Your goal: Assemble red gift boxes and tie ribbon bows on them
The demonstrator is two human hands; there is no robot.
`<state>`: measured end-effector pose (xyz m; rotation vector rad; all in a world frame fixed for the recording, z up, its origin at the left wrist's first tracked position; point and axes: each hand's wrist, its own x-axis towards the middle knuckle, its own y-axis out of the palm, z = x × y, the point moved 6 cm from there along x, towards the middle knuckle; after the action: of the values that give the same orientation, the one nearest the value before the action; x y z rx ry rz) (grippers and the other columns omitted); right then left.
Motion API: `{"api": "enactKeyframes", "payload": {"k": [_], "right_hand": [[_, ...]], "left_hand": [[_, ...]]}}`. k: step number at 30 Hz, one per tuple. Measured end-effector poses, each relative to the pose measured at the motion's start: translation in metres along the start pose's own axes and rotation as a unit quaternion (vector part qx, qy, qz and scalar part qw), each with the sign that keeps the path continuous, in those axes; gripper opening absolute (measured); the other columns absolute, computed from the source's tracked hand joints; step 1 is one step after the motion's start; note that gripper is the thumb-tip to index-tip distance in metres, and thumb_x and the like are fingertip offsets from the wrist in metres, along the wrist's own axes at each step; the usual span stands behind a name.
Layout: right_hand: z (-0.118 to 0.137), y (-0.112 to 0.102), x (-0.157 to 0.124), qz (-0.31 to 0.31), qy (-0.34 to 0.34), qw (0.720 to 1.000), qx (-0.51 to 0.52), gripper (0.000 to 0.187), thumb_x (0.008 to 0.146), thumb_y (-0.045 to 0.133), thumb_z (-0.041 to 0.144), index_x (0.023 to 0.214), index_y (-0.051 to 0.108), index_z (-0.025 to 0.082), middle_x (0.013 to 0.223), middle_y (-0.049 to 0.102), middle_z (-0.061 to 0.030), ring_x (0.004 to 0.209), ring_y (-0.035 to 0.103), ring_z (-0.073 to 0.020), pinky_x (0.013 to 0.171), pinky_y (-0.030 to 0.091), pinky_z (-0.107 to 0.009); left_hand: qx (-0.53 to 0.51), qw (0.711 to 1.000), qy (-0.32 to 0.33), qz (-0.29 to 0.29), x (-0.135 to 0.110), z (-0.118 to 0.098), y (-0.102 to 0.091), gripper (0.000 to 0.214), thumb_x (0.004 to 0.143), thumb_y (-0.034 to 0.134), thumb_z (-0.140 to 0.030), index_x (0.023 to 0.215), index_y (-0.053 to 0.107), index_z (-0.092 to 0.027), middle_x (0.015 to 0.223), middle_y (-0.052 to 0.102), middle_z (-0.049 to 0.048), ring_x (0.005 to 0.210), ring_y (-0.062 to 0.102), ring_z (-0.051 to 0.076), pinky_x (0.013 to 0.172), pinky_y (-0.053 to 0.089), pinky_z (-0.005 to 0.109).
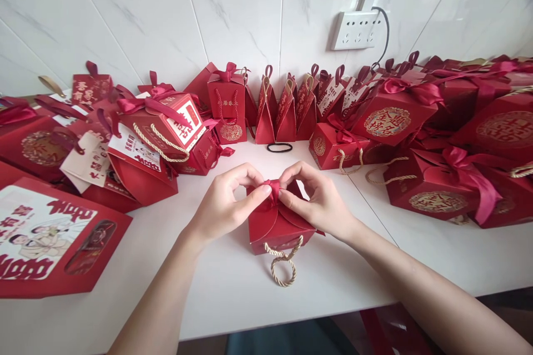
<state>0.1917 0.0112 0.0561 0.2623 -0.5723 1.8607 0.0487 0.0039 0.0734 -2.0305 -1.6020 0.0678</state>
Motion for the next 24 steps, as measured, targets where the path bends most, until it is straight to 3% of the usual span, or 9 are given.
{"api": "enactKeyframes", "payload": {"k": [12,19,24], "right_hand": [[-0.0008,-0.0002,0.0004,0.027,-0.015,0.999,0.010,0.002,0.087,0.053,0.017,0.086,0.054,0.019,0.079,0.062,-0.0003,0.072,0.057,-0.0120,0.067,0.044,-0.025],[0.0000,-0.0025,0.0012,0.024,-0.037,0.999,-0.021,0.005,0.085,0.055,0.015,0.084,0.053,0.019,0.077,0.059,0.0003,0.068,0.053,-0.0111,0.064,0.044,-0.025],[0.0075,-0.0028,0.0010,0.061,-0.076,0.995,-0.019,0.018,0.078,0.048,0.003,0.074,0.057,0.018,0.085,0.060,-0.0045,0.081,0.058,-0.0148,0.073,0.047,-0.029]], "left_hand": [[-0.106,0.989,-0.059,0.080,0.0001,0.0036,0.0071,0.014,0.083,0.055,-0.026,0.073,0.054,-0.017,0.073,0.063,0.0010,0.071,0.060,0.013,0.066,0.047,0.024],[-0.137,0.982,-0.092,0.088,-0.0015,0.0070,0.0096,0.017,0.084,0.056,-0.029,0.074,0.050,-0.016,0.079,0.061,0.0015,0.076,0.061,0.014,0.070,0.048,0.026],[-0.139,0.983,-0.082,0.089,-0.0015,0.0082,0.0074,0.017,0.085,0.055,-0.029,0.074,0.051,-0.016,0.082,0.061,0.0018,0.076,0.058,0.013,0.072,0.047,0.026]]}}
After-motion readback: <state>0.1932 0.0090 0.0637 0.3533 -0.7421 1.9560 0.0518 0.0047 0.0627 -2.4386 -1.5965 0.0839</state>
